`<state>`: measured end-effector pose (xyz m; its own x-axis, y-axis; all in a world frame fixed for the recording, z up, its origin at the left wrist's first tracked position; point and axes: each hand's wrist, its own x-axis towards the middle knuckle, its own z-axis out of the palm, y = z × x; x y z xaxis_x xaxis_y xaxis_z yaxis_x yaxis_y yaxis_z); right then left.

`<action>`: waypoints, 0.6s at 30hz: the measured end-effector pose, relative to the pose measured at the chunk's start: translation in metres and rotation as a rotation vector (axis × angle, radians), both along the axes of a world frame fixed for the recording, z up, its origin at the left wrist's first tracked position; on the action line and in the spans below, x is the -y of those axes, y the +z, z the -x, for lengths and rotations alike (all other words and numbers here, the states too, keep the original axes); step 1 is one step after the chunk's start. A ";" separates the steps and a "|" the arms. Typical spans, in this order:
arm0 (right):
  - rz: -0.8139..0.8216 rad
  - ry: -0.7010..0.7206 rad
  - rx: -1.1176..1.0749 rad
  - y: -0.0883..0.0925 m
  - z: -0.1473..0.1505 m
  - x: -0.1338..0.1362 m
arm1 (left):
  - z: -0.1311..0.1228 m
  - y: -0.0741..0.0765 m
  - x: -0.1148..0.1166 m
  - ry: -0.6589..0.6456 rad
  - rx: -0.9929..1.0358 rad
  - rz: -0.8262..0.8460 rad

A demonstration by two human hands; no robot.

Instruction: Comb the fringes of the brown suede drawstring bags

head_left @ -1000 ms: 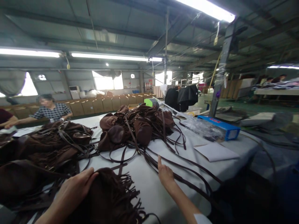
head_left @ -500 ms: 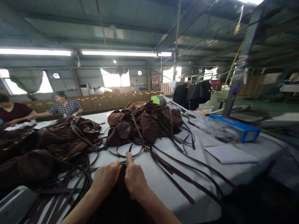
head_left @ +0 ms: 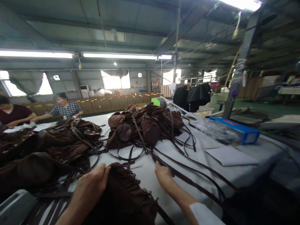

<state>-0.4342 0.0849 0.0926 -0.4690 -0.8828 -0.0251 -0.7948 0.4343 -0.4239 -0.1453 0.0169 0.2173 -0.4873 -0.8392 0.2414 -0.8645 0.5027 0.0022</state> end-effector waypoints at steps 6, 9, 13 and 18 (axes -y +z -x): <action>-0.091 0.003 0.129 0.044 0.038 -0.010 | -0.007 0.014 0.012 -0.004 0.038 0.096; -0.032 0.158 0.283 0.086 -0.004 0.011 | 0.024 0.007 0.004 -0.099 0.130 0.005; 0.074 0.286 0.192 0.124 -0.070 0.030 | 0.049 0.007 -0.008 -0.150 0.137 0.027; -0.045 0.395 -0.020 0.101 -0.108 0.023 | 0.032 0.024 0.000 -0.067 0.037 0.083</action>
<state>-0.3258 0.0615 0.1937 -0.0947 -0.9935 -0.0625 -0.9121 0.1118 -0.3945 -0.1768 0.0167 0.2414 -0.5517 -0.7820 0.2901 -0.8275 0.5567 -0.0731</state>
